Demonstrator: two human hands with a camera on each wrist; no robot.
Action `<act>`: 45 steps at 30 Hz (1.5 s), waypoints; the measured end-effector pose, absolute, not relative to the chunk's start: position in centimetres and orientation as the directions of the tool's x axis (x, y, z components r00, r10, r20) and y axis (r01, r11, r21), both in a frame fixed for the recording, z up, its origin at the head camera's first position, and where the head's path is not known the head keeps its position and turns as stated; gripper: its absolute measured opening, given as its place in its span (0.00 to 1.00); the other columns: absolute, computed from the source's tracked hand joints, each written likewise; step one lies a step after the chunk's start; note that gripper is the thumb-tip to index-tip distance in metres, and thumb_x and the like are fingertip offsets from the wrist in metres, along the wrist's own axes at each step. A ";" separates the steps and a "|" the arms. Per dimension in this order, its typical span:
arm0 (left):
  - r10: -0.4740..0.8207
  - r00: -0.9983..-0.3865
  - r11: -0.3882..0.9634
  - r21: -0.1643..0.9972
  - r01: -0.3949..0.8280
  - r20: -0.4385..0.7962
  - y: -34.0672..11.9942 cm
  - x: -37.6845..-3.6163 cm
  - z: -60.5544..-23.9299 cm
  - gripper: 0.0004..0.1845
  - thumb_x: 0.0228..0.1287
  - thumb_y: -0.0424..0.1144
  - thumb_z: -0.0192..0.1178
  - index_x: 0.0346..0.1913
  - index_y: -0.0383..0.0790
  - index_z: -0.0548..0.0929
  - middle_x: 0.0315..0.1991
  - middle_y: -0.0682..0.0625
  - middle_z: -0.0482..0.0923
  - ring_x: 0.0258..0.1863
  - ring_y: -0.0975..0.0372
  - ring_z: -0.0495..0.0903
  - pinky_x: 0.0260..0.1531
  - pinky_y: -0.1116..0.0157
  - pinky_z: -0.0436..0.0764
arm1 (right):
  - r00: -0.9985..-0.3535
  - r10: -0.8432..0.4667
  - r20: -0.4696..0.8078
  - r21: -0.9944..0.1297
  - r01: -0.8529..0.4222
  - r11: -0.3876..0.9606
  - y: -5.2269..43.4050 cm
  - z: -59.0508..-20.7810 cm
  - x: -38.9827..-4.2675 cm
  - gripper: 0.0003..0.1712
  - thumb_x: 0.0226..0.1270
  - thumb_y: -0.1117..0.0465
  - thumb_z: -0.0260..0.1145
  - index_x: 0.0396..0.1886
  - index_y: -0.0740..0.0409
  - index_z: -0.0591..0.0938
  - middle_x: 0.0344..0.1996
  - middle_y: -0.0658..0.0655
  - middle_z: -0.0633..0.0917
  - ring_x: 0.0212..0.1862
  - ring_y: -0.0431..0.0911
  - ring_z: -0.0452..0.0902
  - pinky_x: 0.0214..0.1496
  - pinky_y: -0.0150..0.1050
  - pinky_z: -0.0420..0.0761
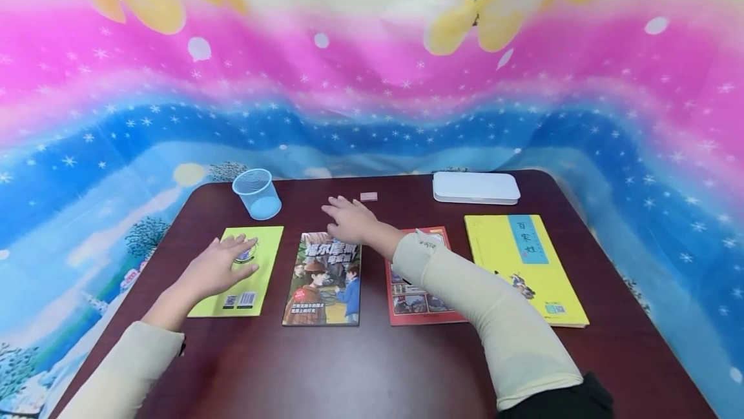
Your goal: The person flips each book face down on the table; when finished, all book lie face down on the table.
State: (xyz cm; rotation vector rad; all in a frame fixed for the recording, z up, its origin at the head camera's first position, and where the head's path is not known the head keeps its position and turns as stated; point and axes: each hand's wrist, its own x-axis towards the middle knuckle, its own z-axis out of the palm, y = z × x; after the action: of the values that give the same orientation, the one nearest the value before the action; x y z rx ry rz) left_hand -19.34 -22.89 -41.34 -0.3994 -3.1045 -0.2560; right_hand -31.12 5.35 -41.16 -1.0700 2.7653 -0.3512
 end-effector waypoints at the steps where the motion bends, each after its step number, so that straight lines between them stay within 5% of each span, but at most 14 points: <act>1: 0.245 -0.969 0.955 0.170 0.244 0.017 -22.8 -19.5 -41.1 0.31 0.61 0.49 0.60 0.64 0.36 0.72 0.64 0.33 0.66 0.65 0.38 0.61 0.64 0.42 0.53 | -0.726 -0.685 -0.063 -0.274 -0.648 0.711 5.2 -40.9 -31.1 0.30 0.73 0.53 0.51 0.72 0.51 0.61 0.73 0.56 0.55 0.74 0.50 0.43 0.72 0.51 0.47; 18: 0.257 -0.965 0.948 0.179 0.263 0.054 -19.7 -20.9 -42.9 0.36 0.59 0.52 0.61 0.68 0.39 0.66 0.66 0.34 0.63 0.70 0.39 0.48 0.65 0.40 0.45 | -0.759 -0.639 -0.123 -0.240 -0.602 0.762 5.9 -41.5 -31.4 0.32 0.72 0.49 0.50 0.73 0.52 0.59 0.73 0.56 0.54 0.74 0.50 0.42 0.73 0.50 0.45; 35: 0.324 -0.945 0.940 0.123 0.318 -0.034 -16.0 -19.0 -45.9 0.31 0.59 0.55 0.60 0.63 0.42 0.74 0.59 0.38 0.73 0.70 0.40 0.51 0.65 0.39 0.38 | -0.806 -0.562 -0.187 -0.211 -0.526 0.824 8.9 -45.9 -31.1 0.41 0.71 0.45 0.52 0.75 0.57 0.50 0.73 0.60 0.54 0.73 0.53 0.47 0.72 0.52 0.48; 45: 0.344 -0.937 0.936 0.096 0.338 -0.057 -15.2 -18.6 -46.2 0.29 0.60 0.56 0.59 0.62 0.48 0.76 0.57 0.40 0.75 0.68 0.38 0.55 0.65 0.39 0.38 | -0.790 -0.543 -0.285 -0.222 -0.497 0.839 9.8 -46.7 -30.7 0.34 0.73 0.47 0.49 0.74 0.52 0.56 0.73 0.58 0.56 0.73 0.49 0.48 0.72 0.51 0.48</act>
State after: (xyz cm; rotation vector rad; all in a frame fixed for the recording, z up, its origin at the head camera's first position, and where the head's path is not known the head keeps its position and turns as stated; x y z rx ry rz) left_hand -18.56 -15.25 -46.16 -0.5576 -3.1625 -0.1367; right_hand -30.68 9.81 -46.67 -0.7830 2.6795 -0.1917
